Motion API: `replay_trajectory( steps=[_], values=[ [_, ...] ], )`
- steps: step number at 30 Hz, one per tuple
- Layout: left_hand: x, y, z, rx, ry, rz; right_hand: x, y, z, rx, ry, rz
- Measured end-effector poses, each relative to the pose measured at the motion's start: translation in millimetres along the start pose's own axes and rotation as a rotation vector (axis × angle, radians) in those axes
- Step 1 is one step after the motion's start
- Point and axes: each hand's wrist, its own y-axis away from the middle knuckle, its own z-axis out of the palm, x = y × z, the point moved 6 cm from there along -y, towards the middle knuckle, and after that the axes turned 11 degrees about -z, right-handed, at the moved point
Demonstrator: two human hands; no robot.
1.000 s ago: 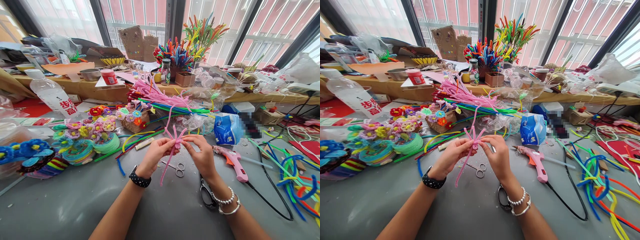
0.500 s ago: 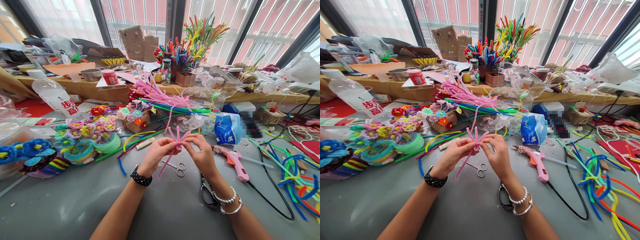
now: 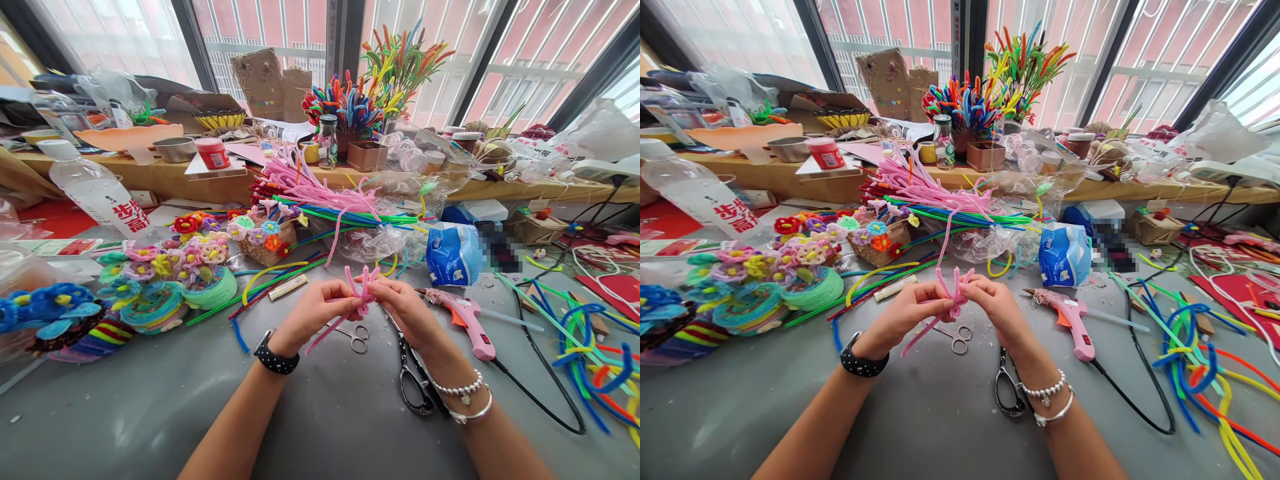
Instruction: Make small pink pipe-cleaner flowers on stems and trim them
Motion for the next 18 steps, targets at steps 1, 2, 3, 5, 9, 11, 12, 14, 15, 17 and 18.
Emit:
replay_trajectory(
  steps=[1, 2, 3, 5, 9, 11, 12, 14, 15, 17, 18],
  values=[
    [0, 0, 1.3, -0.025, -0.001, -0.004, 1, 0, 1, -0.013, -0.011, 0.009],
    [-1, 1, 2.5, -0.041, -0.004, -0.009, 1, 1, 2, -0.02, -0.016, 0.011],
    [-1, 1, 4.0, -0.052, -0.008, -0.017, 2, 1, 2, -0.023, -0.016, 0.012],
    [-3, 1, 7.1, -0.062, -0.009, -0.046, 2, 2, 3, -0.023, -0.014, 0.016],
    [-3, 0, 9.0, -0.054, 0.048, -0.075, -5, 1, -7, 0.07, -0.003, -0.037],
    [-2, 0, 3.3, 0.005, 0.101, -0.065, -12, 1, -16, 0.148, 0.039, -0.091],
    [-1, 0, 0.4, 0.026, 0.134, -0.069, -15, 1, -19, 0.165, 0.087, -0.111],
    [-2, 0, -3.0, 0.034, 0.192, -0.091, -19, 0, -19, 0.139, 0.201, -0.14],
    [-2, 0, -3.6, 0.029, 0.211, -0.104, -20, 0, -18, 0.109, 0.245, -0.152],
    [-3, 0, -3.7, 0.027, 0.225, -0.125, -21, -1, -13, 0.055, 0.275, -0.17],
    [-4, 0, -3.4, 0.029, 0.224, -0.131, -21, -1, -11, 0.038, 0.269, -0.173]
  ],
)
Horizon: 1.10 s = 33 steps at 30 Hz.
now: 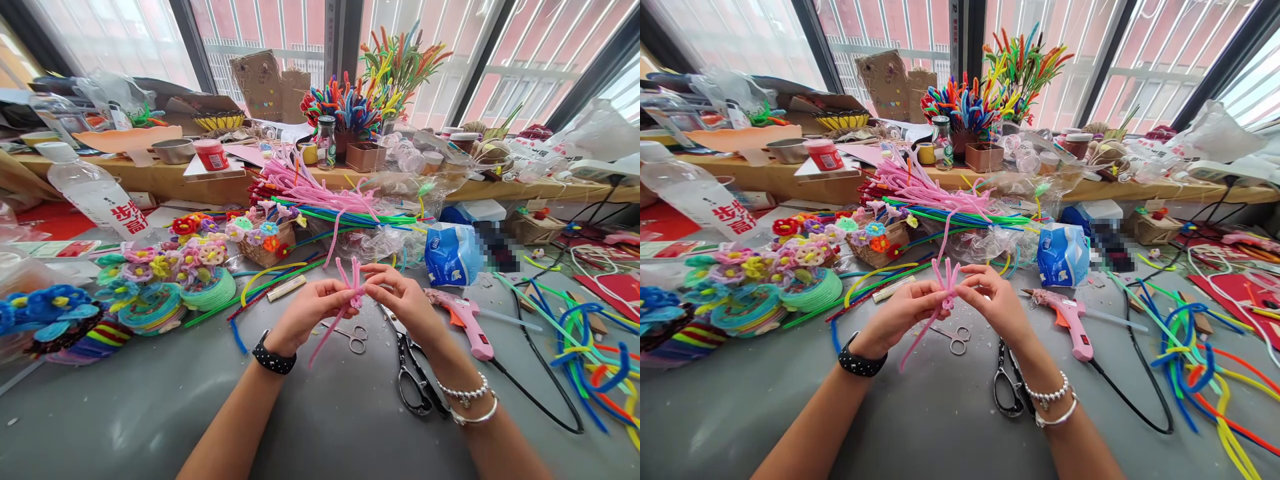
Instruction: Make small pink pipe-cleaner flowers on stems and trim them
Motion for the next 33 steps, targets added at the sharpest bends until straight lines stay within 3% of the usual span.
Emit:
replay_trajectory(
  steps=[4, 10, 13, 16, 19, 23, 28, 33],
  values=[
    [-2, -2, 1.8, 0.031, -0.021, 0.011, 8, 3, 7, 0.023, -0.102, 0.092],
    [5, -2, -3.2, 0.193, -0.041, 0.204, 38, 17, 30, 0.151, -0.575, 0.435],
    [4, -3, -7.0, 0.215, -0.024, 0.181, 40, 18, 34, 0.151, -0.565, 0.44],
    [0, -4, -10.5, 0.175, 0.051, 0.095, 26, 11, 19, 0.159, -0.24, 0.228],
    [-3, -5, -10.2, 0.103, 0.113, 0.044, -5, 5, 4, 0.193, 0.245, -0.172],
    [-6, -6, -5.5, 0.022, 0.162, 0.002, -27, 12, 9, 0.133, 0.629, -0.562],
    [-8, -6, -0.2, -0.021, 0.214, -0.032, -29, 21, 15, 0.099, 0.821, -0.749],
    [-5, -6, 1.0, 0.009, 0.167, 0.03, -27, 21, 17, 0.044, 0.913, -0.768]
  ],
)
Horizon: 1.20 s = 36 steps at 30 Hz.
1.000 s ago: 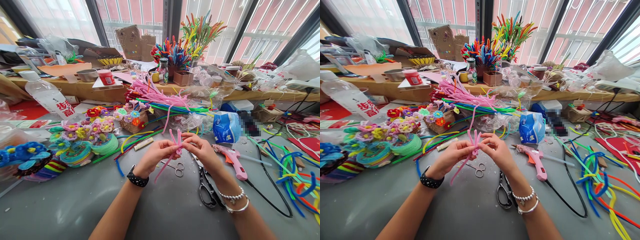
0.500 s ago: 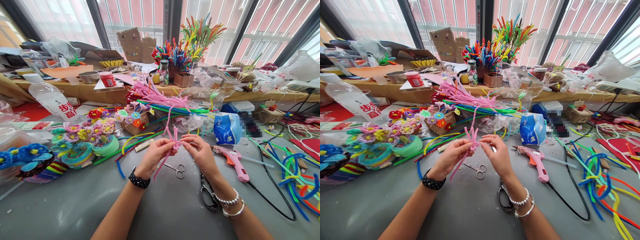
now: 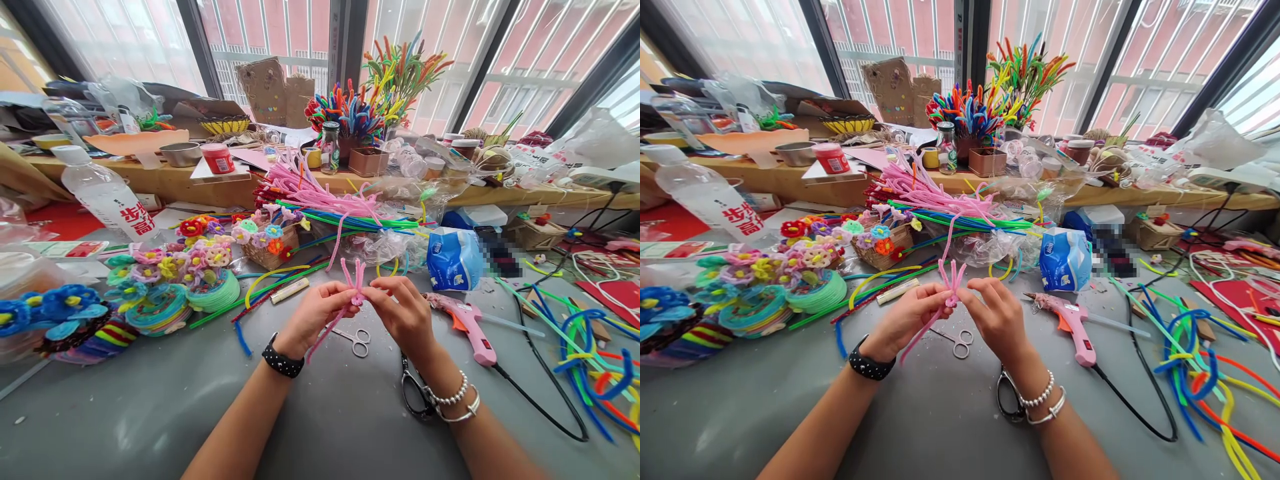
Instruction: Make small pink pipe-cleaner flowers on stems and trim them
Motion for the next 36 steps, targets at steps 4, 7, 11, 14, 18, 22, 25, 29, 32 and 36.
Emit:
replay_trajectory(
  steps=[4, 7, 11, 14, 18, 22, 25, 29, 32, 36],
  values=[
    [8, 3, -0.4, 0.111, -0.137, 0.144, 5, 0, 1, 0.027, 0.012, 0.112],
    [12, 5, -0.7, 0.2, -0.242, 0.217, 9, 0, 4, 0.026, -0.05, 0.213],
    [16, 8, -0.9, 0.276, -0.402, 0.33, 10, -1, 7, 0.031, -0.137, 0.315],
    [18, 10, -0.2, 0.318, -0.517, 0.435, 11, -2, 8, 0.031, -0.191, 0.41],
    [19, 11, 1.2, 0.354, -0.607, 0.513, 12, 0, 10, 0.038, -0.237, 0.529],
    [21, 14, 3.9, 0.446, -0.801, 0.578, 16, 3, 18, -0.014, -0.325, 0.587],
    [21, 17, 8.1, 0.536, -1.005, 0.659, 23, 10, 26, -0.041, -0.392, 0.687],
    [16, 21, 16.5, 0.597, -1.199, 0.77, 31, 24, 39, -0.012, -0.574, 0.923],
    [13, 23, 21.5, 0.588, -1.235, 0.796, 33, 33, 48, -0.001, -0.813, 1.104],
    [18, 19, 10.3, 0.505, -0.891, 0.607, 35, 25, 39, -0.004, -0.897, 0.994]
  ],
)
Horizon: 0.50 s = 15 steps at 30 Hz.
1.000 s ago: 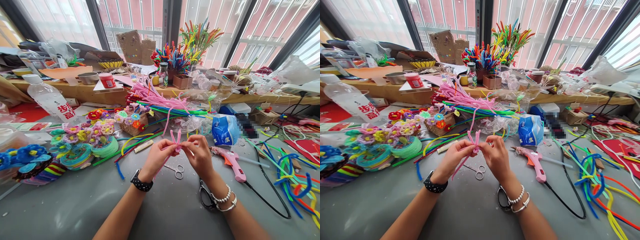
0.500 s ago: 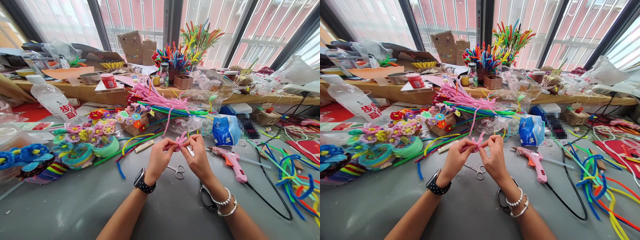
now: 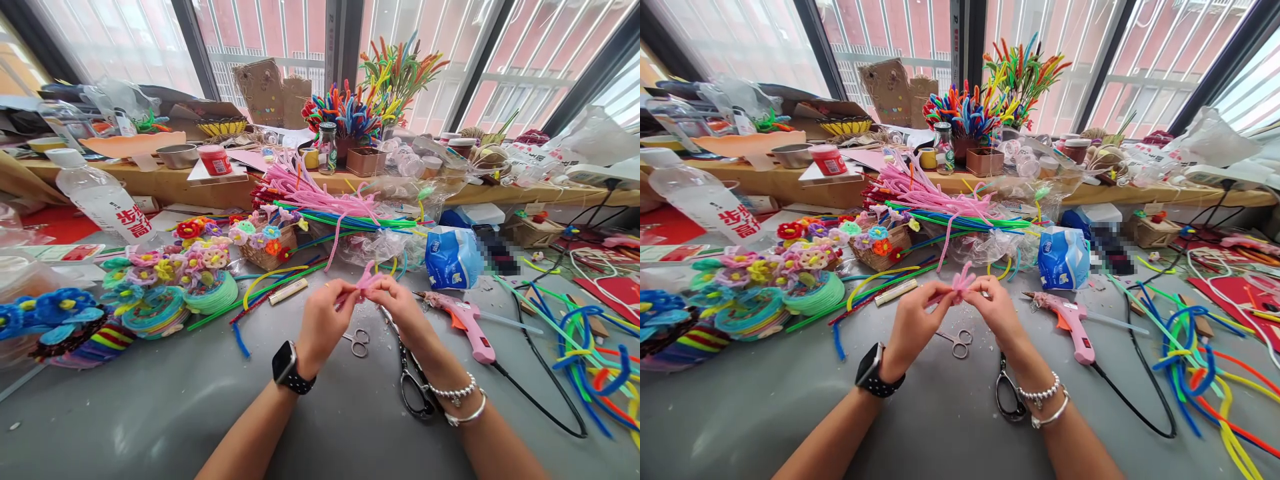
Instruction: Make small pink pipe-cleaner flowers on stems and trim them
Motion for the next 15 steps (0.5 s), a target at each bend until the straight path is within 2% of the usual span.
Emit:
replay_trajectory(
  steps=[3, 6, 10, 15],
  values=[
    [-16, -6, 1.0, -0.187, 0.384, -0.33, -20, -1, -6, -0.027, 0.103, -0.224],
    [-23, -6, 4.8, -0.342, 0.629, -0.533, -39, 3, -7, -0.013, 0.337, -0.467],
    [-22, -5, 7.6, -0.413, 0.716, -0.571, -50, 9, 0, -0.029, 0.552, -0.686],
    [-22, -5, 9.4, -0.397, 0.692, -0.543, -50, 11, 1, -0.035, 0.6, -0.77]
  ],
)
